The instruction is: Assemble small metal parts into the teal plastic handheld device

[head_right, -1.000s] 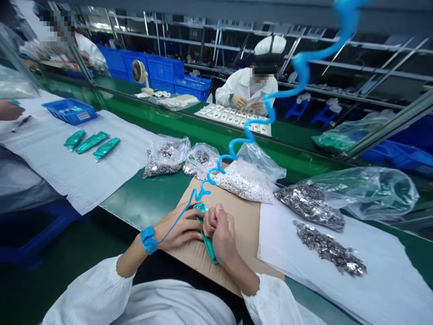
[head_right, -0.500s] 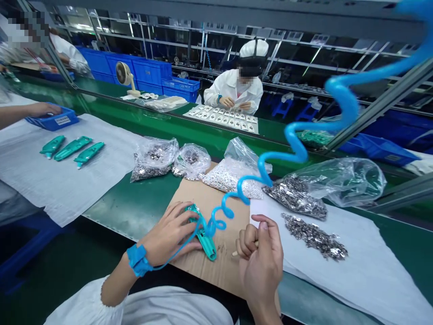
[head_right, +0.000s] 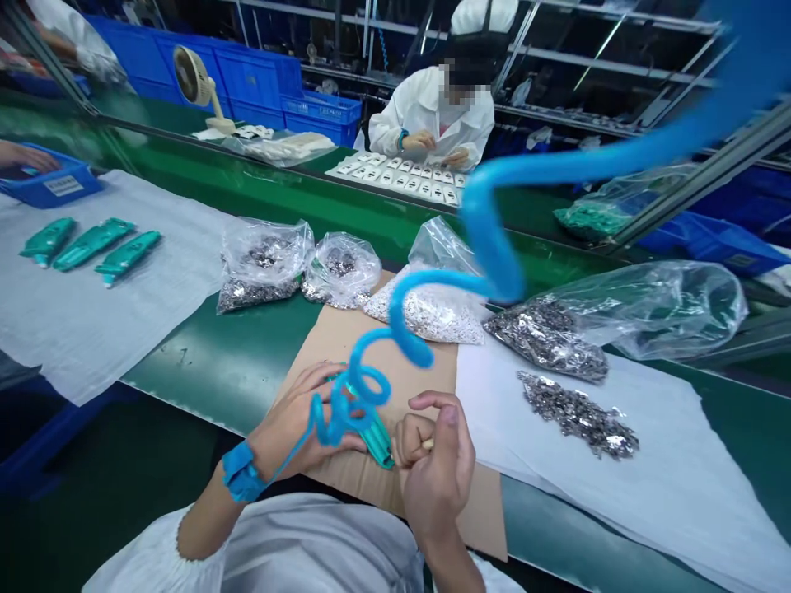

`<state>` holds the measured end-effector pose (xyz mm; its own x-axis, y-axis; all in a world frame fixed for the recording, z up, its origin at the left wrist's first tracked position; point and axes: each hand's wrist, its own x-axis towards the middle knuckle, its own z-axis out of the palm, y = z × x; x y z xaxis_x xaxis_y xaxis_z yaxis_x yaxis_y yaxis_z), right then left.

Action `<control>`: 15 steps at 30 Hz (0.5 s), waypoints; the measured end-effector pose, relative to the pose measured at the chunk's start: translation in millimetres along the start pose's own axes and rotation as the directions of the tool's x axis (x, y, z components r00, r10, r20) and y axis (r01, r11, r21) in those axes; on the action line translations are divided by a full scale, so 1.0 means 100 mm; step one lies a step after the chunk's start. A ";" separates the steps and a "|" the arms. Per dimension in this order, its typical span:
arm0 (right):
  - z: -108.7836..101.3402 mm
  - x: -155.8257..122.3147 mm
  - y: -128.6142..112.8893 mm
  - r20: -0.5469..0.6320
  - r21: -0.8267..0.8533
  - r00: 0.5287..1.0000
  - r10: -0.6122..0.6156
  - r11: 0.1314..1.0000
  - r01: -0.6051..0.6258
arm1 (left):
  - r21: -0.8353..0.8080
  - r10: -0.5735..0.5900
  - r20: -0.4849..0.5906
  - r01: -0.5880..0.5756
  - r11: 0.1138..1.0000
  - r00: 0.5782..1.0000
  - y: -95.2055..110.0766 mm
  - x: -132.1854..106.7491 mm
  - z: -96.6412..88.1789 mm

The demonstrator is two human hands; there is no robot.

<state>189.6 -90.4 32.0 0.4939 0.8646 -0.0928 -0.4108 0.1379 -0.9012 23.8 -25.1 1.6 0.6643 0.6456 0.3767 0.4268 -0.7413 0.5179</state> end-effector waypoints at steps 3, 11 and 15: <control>0.00 -0.01 0.02 0.001 -0.025 1.000 0.021 0.999 -0.021 | -0.010 0.011 0.019 -0.010 1.000 1.000 0.01 0.00 -0.01; 0.00 0.00 0.03 -0.099 -0.067 0.995 0.021 0.997 -0.028 | 0.046 0.054 0.033 -0.055 0.997 0.998 0.07 0.05 -0.09; -0.02 -0.01 0.05 -0.056 -0.072 0.998 -0.020 0.997 0.016 | 0.063 0.053 0.032 -0.055 0.997 0.998 0.07 0.04 -0.07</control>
<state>188.5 -91.5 26.5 0.5442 0.8331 -0.0987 -0.3470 0.1164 -0.9306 25.0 -26.2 12.3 0.7053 0.5994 0.3784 0.4275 -0.7855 0.4474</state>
